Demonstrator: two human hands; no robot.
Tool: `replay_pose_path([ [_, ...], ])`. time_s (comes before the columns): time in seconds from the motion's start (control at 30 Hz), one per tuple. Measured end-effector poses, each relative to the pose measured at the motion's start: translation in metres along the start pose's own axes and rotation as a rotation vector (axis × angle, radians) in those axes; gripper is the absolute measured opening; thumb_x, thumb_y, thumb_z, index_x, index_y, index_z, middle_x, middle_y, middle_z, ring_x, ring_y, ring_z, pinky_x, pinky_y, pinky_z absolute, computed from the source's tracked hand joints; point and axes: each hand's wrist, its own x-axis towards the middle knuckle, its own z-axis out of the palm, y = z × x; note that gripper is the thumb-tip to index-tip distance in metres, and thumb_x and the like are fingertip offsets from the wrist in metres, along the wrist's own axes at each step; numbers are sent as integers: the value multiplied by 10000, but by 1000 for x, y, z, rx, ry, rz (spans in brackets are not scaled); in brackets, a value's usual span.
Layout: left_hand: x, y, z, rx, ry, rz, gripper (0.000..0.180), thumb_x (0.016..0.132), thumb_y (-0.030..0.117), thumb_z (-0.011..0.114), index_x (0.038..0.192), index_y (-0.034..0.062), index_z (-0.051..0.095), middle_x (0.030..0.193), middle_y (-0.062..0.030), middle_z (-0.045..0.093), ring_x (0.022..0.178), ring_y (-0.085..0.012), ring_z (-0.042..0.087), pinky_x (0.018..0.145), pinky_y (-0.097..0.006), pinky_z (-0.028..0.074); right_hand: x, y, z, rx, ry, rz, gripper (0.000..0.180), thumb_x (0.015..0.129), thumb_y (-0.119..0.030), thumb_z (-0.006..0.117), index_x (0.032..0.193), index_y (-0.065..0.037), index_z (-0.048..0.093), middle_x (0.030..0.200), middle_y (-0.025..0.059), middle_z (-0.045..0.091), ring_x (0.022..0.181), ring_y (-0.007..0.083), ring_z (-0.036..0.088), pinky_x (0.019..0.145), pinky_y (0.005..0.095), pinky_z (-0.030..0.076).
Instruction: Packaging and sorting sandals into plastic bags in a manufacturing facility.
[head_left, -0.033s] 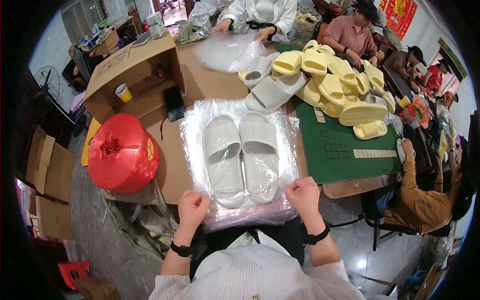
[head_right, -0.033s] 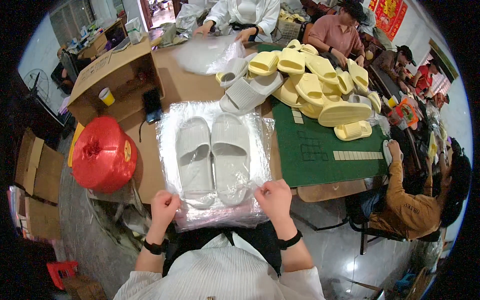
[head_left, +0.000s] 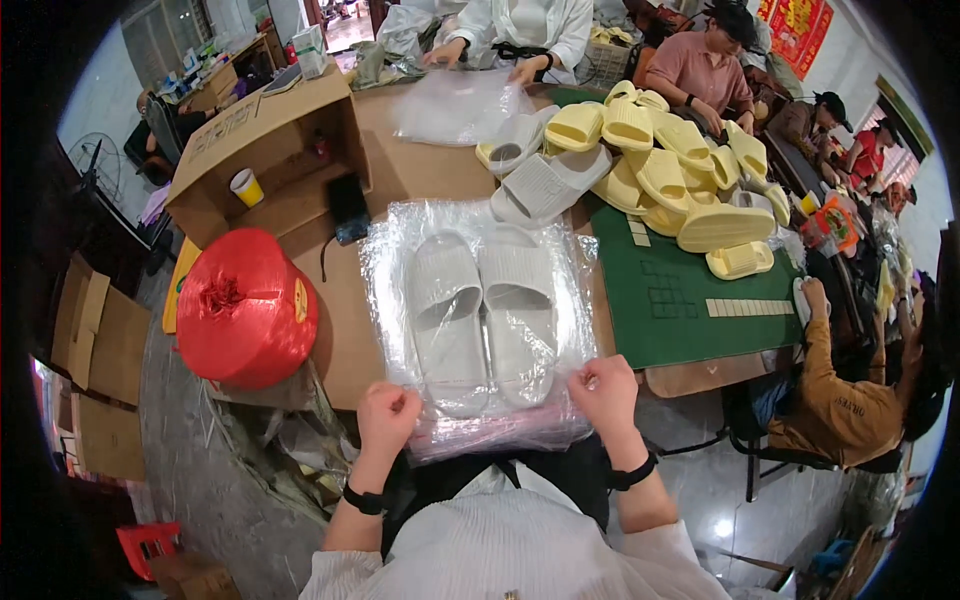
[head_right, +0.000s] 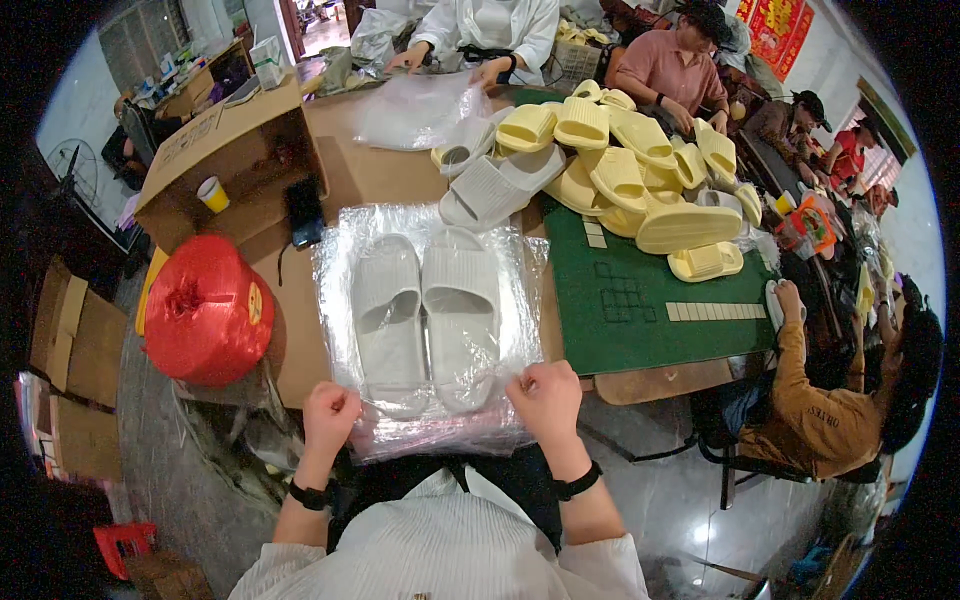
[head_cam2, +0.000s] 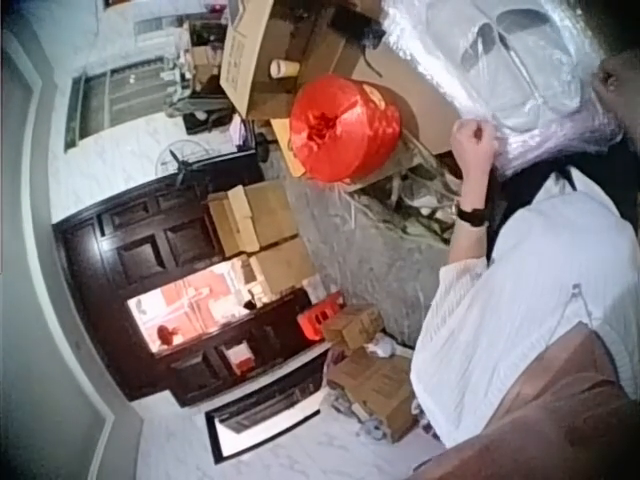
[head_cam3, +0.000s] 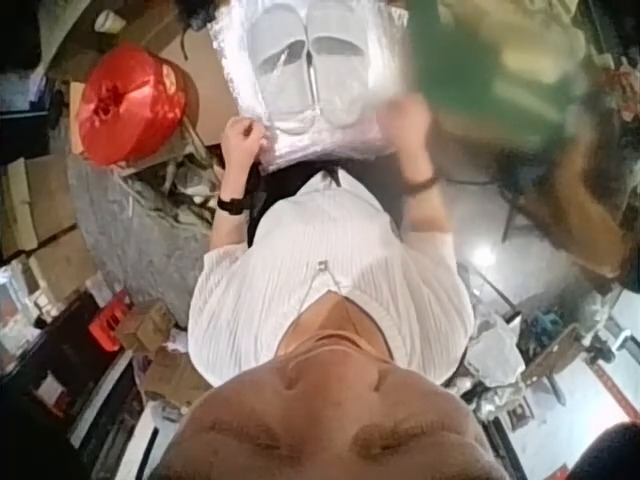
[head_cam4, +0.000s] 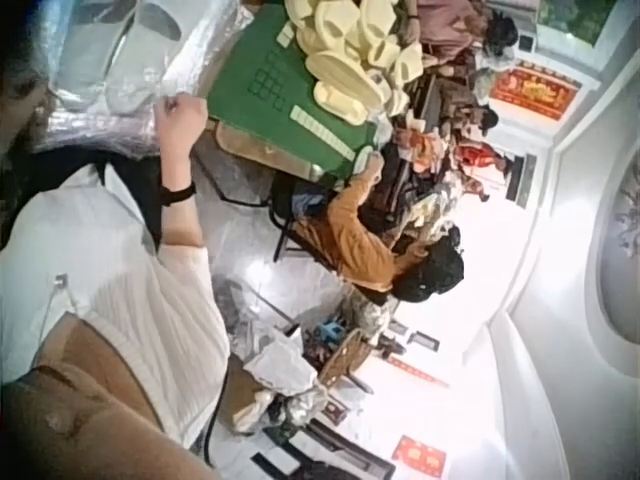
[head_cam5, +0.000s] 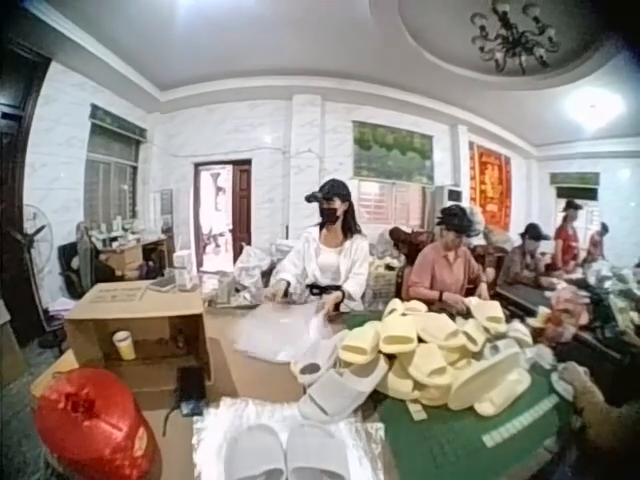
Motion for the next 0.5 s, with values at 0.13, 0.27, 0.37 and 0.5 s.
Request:
replay_pose_path([
  [0.13, 0, 7, 11, 94, 129, 33, 261, 764, 127, 667, 571, 3, 541, 590, -123, 555, 649, -303, 558, 587, -415, 443, -1, -33, 4, -105, 214, -62, 179, 704, -89, 744, 858, -93, 651, 829, 56, 601, 823, 302, 568, 774, 444, 448],
  [0.27, -1, 9, 13, 147, 188, 42, 271, 766, 127, 653, 560, 11, 519, 594, -125, 563, 659, -313, 566, 591, -423, 446, -23, -49, 4, 18, 192, -437, 290, 748, -103, 734, 1024, -93, 645, 1006, 80, 590, 912, 295, 574, 810, 432, 466],
  [0.37, -1, 10, 12, 167, 217, 60, 268, 767, 116, 655, 556, 17, 523, 567, -118, 542, 653, -312, 563, 585, -422, 442, -20, -59, 18, 120, -35, -556, 301, 770, -124, 735, 1058, -92, 653, 1035, 83, 604, 952, 294, 587, 817, 415, 478],
  [0.5, -5, 17, 8, 145, 147, -23, 151, 779, 120, 676, 720, 13, 590, 678, -123, 596, 674, -297, 573, 607, -414, 458, -14, -49, 30, 164, -127, -405, 299, 787, -151, 735, 1072, -94, 666, 1053, 74, 619, 958, 287, 599, 818, 399, 485],
])
